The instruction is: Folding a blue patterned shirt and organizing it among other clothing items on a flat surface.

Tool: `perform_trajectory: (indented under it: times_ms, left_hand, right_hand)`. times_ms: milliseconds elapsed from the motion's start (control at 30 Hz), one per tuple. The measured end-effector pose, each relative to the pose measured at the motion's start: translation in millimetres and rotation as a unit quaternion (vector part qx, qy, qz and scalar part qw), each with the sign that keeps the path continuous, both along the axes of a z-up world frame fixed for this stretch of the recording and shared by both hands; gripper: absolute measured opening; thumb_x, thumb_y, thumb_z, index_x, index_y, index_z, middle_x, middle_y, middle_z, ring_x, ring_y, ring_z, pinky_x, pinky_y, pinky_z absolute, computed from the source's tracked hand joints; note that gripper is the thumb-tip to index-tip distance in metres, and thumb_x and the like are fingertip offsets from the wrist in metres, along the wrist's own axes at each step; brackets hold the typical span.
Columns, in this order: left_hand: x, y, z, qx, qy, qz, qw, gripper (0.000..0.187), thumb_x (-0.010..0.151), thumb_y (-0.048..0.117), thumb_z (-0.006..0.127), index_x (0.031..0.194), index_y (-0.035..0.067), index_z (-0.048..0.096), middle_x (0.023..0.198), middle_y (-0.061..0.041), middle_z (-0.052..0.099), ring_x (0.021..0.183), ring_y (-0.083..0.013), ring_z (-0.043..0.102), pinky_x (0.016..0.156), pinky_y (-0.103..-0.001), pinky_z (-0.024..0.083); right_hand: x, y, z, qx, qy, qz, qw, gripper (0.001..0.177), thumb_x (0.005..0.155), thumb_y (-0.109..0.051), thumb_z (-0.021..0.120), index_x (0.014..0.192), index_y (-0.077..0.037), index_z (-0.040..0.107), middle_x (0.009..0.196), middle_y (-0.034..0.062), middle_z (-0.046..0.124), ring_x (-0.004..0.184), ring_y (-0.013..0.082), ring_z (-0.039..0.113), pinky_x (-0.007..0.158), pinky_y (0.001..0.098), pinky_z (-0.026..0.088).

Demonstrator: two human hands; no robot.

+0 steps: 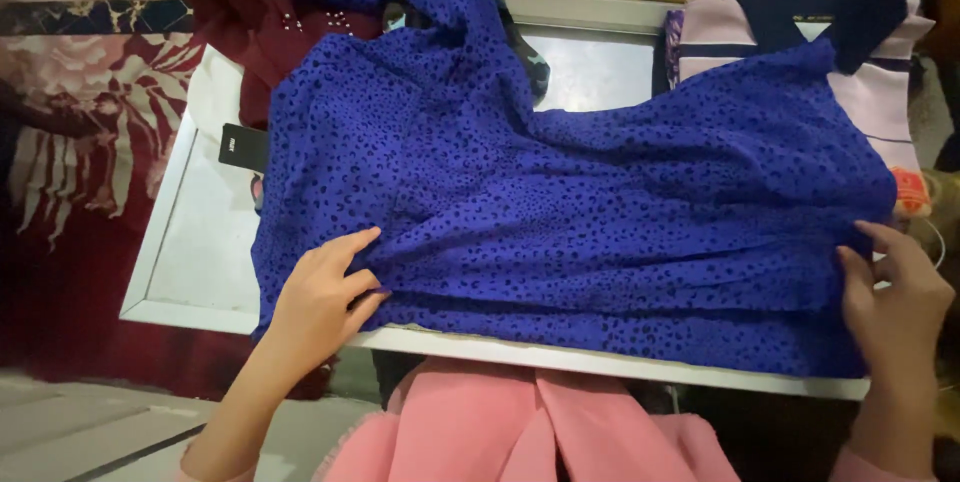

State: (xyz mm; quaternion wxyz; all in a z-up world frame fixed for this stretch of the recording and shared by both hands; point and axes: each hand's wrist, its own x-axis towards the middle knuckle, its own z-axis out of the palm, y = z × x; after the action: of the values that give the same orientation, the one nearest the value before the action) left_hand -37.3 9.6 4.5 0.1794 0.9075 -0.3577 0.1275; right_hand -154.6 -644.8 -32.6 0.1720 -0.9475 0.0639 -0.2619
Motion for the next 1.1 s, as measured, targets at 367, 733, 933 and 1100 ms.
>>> perform_trajectory:
  times_ms: [367,733,933,1100]
  left_hand:
    - [13.2,-98.5,34.4,-0.039,-0.092,-0.107,0.989,0.016,0.096,0.023,0.067,0.098,0.007,0.069,0.128,-0.017,0.068,0.111,-0.0341,0.067,0.093,-0.049,0.05]
    - [61.5,-134.9,-24.7,0.114,0.0,-0.154,0.981,0.09,0.089,0.067,0.057,0.158,0.011,0.04,0.162,-0.024,0.037,0.153,-0.0397,0.031,0.121,-0.053,0.024]
    - [65.7,-133.0,-27.4,0.111,0.01,-0.167,0.98,0.091,0.087,0.069,0.058,0.157,0.013,0.041,0.164,-0.021,0.034,0.154,-0.0399,0.027,0.123,-0.058,0.017]
    - [65.9,-133.3,-33.4,0.111,0.009,-0.161,0.981,0.092,0.088,0.072,0.055,0.157,0.013,0.04,0.165,-0.02,0.032,0.155,-0.0388,0.026,0.123,-0.058,0.015]
  right_hand:
    - [44.6,133.6,92.2,-0.138,-0.036,0.134,0.981,0.039,0.098,-0.015,0.08,0.132,0.001,0.07,0.138,0.024,0.066,0.127,0.0419,0.06,0.115,0.051,0.043]
    - [99.1,226.9,34.7,-0.092,0.185,0.45,0.869,0.053,0.107,-0.044,0.042,0.151,-0.015,0.049,0.162,0.0154,0.042,0.151,0.0362,0.032,0.119,0.0574,0.021]
    - [58.0,141.7,-3.7,-0.183,0.178,0.295,0.921,0.068,0.097,-0.061,0.048,0.157,-0.029,0.042,0.168,0.0068,0.033,0.155,0.0285,0.028,0.122,0.0518,0.02]
    - [2.0,65.4,-18.2,-0.243,0.165,0.031,0.955,0.073,0.095,-0.061,0.043,0.162,-0.034,0.039,0.169,0.005,0.041,0.157,0.0301,0.035,0.123,0.0621,0.028]
